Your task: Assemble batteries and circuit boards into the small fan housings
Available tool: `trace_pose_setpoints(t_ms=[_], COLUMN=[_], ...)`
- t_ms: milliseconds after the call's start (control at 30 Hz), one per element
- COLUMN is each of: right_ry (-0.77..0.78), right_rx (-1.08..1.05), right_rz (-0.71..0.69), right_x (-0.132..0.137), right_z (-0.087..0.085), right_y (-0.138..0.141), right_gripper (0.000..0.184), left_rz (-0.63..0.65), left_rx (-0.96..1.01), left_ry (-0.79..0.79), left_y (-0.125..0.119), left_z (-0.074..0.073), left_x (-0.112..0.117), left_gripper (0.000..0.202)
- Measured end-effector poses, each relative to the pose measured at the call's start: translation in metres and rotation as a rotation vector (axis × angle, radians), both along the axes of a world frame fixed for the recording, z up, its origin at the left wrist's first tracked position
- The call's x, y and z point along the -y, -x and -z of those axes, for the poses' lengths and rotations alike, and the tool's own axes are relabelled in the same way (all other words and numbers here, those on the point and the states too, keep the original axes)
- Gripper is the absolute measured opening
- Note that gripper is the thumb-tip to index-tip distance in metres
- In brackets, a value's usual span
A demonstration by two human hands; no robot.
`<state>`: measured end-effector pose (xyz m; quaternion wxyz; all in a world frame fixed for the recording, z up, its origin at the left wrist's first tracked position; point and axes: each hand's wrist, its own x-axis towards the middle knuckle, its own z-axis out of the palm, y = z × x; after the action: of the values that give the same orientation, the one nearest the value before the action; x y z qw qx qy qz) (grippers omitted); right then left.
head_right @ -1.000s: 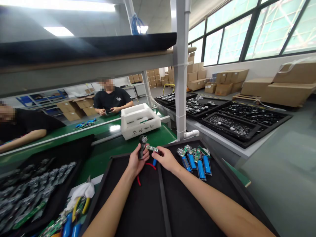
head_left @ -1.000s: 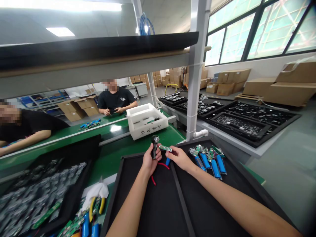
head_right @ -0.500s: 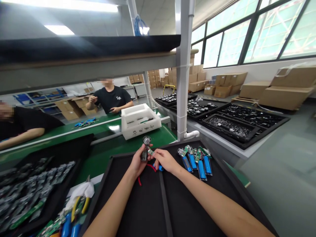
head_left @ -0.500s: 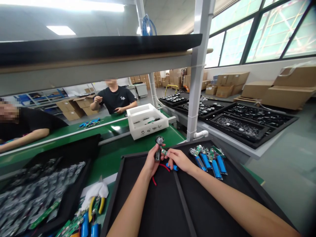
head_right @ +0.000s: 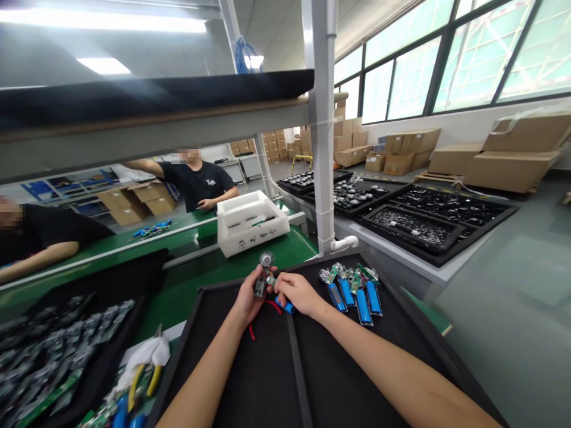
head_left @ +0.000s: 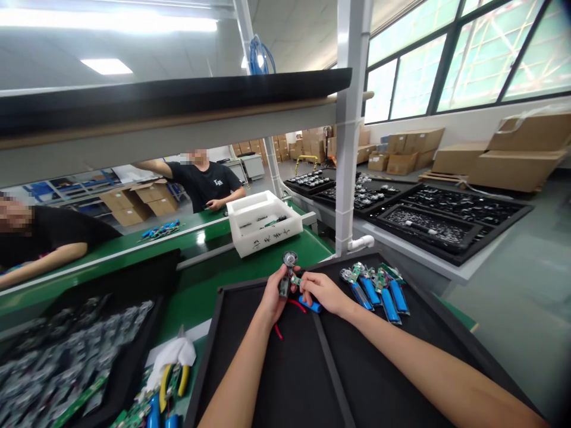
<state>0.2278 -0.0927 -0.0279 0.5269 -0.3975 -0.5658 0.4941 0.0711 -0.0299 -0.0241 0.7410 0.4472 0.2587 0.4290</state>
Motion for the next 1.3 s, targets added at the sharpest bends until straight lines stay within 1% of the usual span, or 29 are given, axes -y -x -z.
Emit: trace_pose_setpoints(t_ms=[533, 867, 1300], right_ry=[-0.006, -0.002, 0.003], right_rx=[0.001, 0.004, 0.014], right_rz=[-0.006, -0.007, -0.010], right_x=[0.0034, 0.0024, 0.0033], right_z=[-0.0025, -0.0021, -0.0038], right_y=[-0.0009, -0.0005, -0.0005], right_gripper=[0.020, 0.020, 0.019], left_rz=[0.005, 0.004, -0.006], left_rx=[-0.014, -0.009, -0.031], left_ry=[-0.007, -0.016, -0.017], left_y=[0.0000, -0.0007, -0.0009], left_z=[0.0030, 0.0003, 0.0014], left_x=[-0.0012, 0.0006, 0.0002], left_gripper=[0.046, 0.045, 0.044])
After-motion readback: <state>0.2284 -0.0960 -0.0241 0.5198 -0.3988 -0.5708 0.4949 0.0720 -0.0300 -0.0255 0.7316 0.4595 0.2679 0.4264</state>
